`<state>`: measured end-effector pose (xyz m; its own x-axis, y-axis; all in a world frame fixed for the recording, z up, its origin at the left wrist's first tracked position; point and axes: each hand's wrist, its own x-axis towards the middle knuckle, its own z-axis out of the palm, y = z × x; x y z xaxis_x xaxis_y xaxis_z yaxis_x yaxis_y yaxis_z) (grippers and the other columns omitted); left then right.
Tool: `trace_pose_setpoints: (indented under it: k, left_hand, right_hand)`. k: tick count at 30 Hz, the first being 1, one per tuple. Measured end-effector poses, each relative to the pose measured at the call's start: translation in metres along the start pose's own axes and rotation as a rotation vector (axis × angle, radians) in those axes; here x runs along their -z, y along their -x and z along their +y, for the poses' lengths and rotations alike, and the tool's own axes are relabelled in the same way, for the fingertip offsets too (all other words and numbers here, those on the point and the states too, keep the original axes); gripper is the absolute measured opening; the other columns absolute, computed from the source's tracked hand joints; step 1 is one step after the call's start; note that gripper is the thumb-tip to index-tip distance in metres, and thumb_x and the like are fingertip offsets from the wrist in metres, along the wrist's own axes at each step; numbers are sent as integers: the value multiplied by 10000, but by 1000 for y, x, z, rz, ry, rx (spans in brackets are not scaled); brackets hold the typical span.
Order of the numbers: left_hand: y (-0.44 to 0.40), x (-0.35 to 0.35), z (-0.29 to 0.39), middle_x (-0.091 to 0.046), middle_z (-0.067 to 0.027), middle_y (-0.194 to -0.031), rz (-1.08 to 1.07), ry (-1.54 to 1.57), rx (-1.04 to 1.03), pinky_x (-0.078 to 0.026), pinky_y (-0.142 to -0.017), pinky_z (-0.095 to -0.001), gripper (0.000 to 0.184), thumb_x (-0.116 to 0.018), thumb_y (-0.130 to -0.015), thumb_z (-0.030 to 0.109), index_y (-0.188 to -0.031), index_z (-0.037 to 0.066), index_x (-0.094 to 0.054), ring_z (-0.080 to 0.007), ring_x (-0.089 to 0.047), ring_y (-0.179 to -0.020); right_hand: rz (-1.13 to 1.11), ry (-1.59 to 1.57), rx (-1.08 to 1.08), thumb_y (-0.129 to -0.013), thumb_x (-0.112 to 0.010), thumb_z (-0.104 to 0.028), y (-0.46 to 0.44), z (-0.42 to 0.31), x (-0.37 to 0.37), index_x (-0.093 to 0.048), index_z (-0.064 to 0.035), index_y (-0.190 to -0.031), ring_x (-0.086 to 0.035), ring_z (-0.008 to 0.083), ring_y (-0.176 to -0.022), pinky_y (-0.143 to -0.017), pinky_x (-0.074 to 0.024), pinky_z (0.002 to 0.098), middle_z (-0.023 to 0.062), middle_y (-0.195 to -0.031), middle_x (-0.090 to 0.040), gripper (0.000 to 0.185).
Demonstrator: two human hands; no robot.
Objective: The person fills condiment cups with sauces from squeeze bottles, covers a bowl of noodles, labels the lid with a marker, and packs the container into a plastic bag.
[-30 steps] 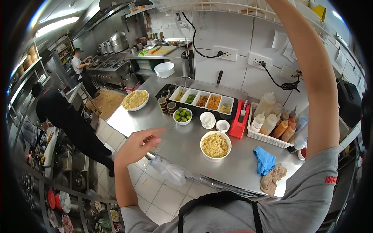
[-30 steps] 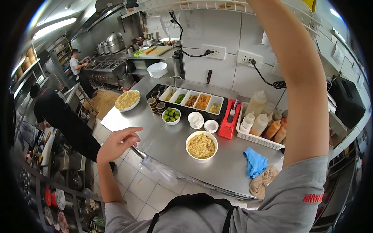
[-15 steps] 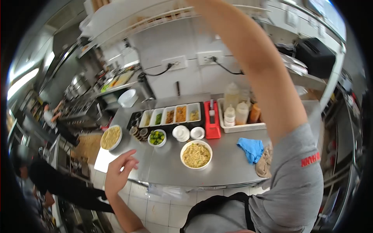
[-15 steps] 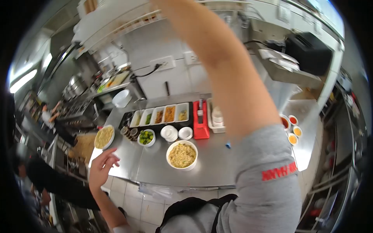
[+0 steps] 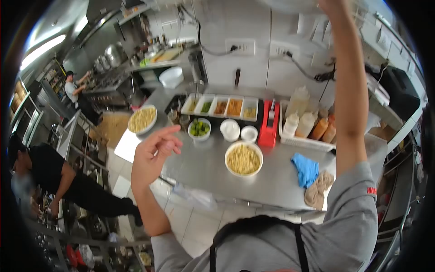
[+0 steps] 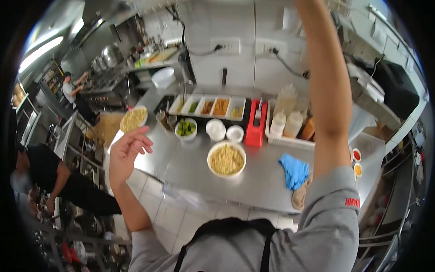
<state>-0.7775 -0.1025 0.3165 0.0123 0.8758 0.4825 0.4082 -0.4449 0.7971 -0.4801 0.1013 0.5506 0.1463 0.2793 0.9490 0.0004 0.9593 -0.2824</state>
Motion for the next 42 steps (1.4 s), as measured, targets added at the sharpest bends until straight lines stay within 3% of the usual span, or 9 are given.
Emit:
trace_pose_setpoints:
  k: [5,8,10,16,20,29,35,38,42]
  left_hand:
    - [32,-51,-79,-625,-48,-826,91,99,320,-439,-633,-221,285,-444,-936,212,-1111,24,-565,-94,-576,-729]
    - [29,-102,-177,-625,-48,-850,127,117,487,-457,-663,-248,377,-409,-945,325,-1121,30,-565,-102,-576,-792]
    - [15,-128,-199,-640,-84,-892,117,116,691,-468,-710,-301,433,-378,-943,374,-1118,26,-567,-171,-596,-850]
    - [-16,-183,-176,-510,-157,-1222,17,-350,58,-401,-902,-447,483,-321,-941,386,-1214,24,-491,-315,-507,-1087]
    - [4,-210,-190,-294,-138,-1413,-309,-786,15,-171,-1083,-420,544,-266,-943,399,-1335,28,-334,-247,-249,-1321]
    - [11,-219,-185,-281,-163,-1416,-247,-853,-11,-184,-1072,-433,567,-328,-923,415,-1363,58,-305,-288,-268,-1310]
    - [1,-216,-187,-321,-163,-1395,-245,-712,118,-205,-1057,-411,545,-363,-917,403,-1338,56,-353,-294,-302,-1290]
    - [-24,-221,-165,-439,-190,-1295,-20,-611,10,-287,-988,-424,445,-435,-902,327,-1238,37,-468,-285,-441,-1179]
    - [-68,-270,-165,-583,-113,-1046,-177,253,631,-413,-820,-372,363,-419,-928,316,-1116,18,-507,-222,-576,-928]
  right_hand:
    - [-615,663,-460,-866,-545,-291,273,97,90,-643,-36,-936,-551,128,-629,-585,-441,301,92,-750,-655,282]
    - [-500,454,-1183,-839,-593,-311,418,136,103,-665,-33,-852,-496,89,-601,-565,-418,277,41,-617,-576,287]
    - [-509,476,-1117,-821,-614,-325,433,134,80,-651,-19,-825,-491,119,-566,-550,-409,289,87,-589,-551,308]
    - [-554,699,-859,-807,-611,-276,454,106,29,-655,-72,-869,-600,311,-810,-666,-469,413,111,-829,-609,217]
    - [-514,673,-970,-819,-596,-276,461,109,27,-656,-100,-898,-600,318,-810,-696,-468,414,109,-851,-610,203]
    - [-390,791,-809,-876,-517,-226,462,84,25,-608,-170,-1074,-541,297,-901,-751,-461,402,98,-965,-570,225]
    - [-232,812,-633,-895,-482,-274,451,102,53,-578,-98,-1059,-544,312,-916,-754,-461,407,135,-1014,-558,259]
    - [-530,1080,-940,-868,-503,-354,415,146,79,-623,-95,-996,-605,340,-834,-709,-486,422,147,-897,-628,313]
    - [-611,1041,-1060,-790,-583,-391,405,181,89,-667,-53,-855,-629,343,-787,-677,-495,421,165,-809,-648,354]
